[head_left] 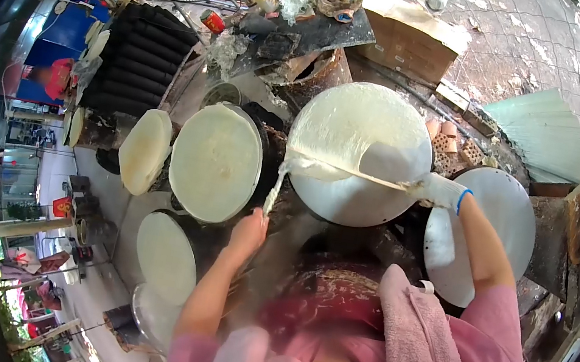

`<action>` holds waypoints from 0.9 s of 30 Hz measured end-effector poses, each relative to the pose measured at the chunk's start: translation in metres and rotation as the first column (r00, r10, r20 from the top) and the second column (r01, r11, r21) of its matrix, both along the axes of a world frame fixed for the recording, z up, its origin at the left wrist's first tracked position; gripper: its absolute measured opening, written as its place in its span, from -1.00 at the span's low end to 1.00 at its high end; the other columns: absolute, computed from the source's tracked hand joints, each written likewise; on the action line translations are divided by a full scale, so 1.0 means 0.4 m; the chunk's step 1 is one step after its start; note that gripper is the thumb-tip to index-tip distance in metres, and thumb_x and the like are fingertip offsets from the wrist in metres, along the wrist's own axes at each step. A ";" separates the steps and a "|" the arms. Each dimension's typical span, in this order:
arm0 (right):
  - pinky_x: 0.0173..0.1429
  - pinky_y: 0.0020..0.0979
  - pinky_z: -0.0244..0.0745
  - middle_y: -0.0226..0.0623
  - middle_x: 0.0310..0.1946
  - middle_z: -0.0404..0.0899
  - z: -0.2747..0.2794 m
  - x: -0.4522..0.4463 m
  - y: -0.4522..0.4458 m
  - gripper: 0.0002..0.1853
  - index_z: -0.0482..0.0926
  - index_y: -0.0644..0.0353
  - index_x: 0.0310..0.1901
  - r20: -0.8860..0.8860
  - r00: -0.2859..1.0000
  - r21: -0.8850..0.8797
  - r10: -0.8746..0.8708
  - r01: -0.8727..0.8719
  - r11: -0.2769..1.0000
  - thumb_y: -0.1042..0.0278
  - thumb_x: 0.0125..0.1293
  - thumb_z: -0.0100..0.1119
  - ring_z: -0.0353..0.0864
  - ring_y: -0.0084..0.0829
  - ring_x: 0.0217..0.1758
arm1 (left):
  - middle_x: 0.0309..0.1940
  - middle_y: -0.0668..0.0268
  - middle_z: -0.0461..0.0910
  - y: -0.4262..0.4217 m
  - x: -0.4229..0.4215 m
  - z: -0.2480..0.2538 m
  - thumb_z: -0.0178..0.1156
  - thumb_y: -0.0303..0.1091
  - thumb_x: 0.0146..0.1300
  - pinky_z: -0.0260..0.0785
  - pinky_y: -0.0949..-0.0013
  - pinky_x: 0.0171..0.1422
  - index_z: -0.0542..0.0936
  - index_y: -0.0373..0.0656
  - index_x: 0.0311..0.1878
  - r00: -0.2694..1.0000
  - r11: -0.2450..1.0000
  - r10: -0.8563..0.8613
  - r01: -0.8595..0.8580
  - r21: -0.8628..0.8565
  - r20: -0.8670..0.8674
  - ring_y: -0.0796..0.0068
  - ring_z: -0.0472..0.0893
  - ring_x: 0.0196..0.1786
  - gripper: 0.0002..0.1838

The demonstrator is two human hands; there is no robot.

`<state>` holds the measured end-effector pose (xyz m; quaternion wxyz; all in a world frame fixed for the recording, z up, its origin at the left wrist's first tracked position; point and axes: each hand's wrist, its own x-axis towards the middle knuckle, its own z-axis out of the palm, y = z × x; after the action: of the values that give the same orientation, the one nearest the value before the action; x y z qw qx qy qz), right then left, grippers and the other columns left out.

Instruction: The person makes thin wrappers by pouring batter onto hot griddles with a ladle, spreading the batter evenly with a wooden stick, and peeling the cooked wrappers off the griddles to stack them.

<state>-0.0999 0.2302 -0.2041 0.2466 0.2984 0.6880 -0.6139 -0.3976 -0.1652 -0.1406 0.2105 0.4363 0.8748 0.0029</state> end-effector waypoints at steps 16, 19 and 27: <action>-0.41 -0.44 0.45 -0.36 -0.43 0.61 -0.017 -0.464 -0.797 -0.64 0.60 0.16 -0.09 0.010 0.413 -0.379 -0.911 0.844 0.379 -0.02 0.43 0.16 0.53 -0.57 -0.48 | -0.60 0.50 0.37 -0.134 -0.133 0.076 0.13 -0.30 0.48 0.23 0.45 -0.49 0.47 -0.20 -0.32 0.855 0.708 -0.144 -0.264 0.655 0.499 0.68 0.32 -0.57 -0.77; -0.27 -0.29 0.52 -0.20 -0.34 0.65 -0.150 -0.588 -0.861 -0.63 0.57 0.11 0.00 -0.117 0.498 0.122 -0.859 0.866 0.485 -0.03 0.44 0.11 0.65 -0.31 -0.35 | -0.61 0.55 0.26 -0.190 -0.207 0.072 0.11 -0.30 0.49 0.12 0.60 -0.62 0.38 -0.14 -0.34 0.692 0.714 -0.085 -0.459 0.529 0.716 0.80 0.23 -0.62 -0.75; -0.36 -0.30 0.46 -0.31 -0.47 0.63 -0.094 -0.414 -0.880 -0.61 0.59 0.18 -0.11 -0.192 0.262 0.417 -0.946 0.894 0.163 -0.04 0.47 0.07 0.60 -0.41 -0.47 | -0.62 0.53 0.26 -0.320 -0.250 0.014 0.12 -0.30 0.48 0.08 0.60 -0.69 0.36 -0.12 -0.34 0.585 0.715 -0.047 -0.546 0.437 0.809 0.78 0.21 -0.70 -0.75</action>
<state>-0.2655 -0.1218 -0.2419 -0.2137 0.7342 0.4698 -0.4411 -0.4977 -0.2932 -0.1349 0.3969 0.2963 0.6929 0.5240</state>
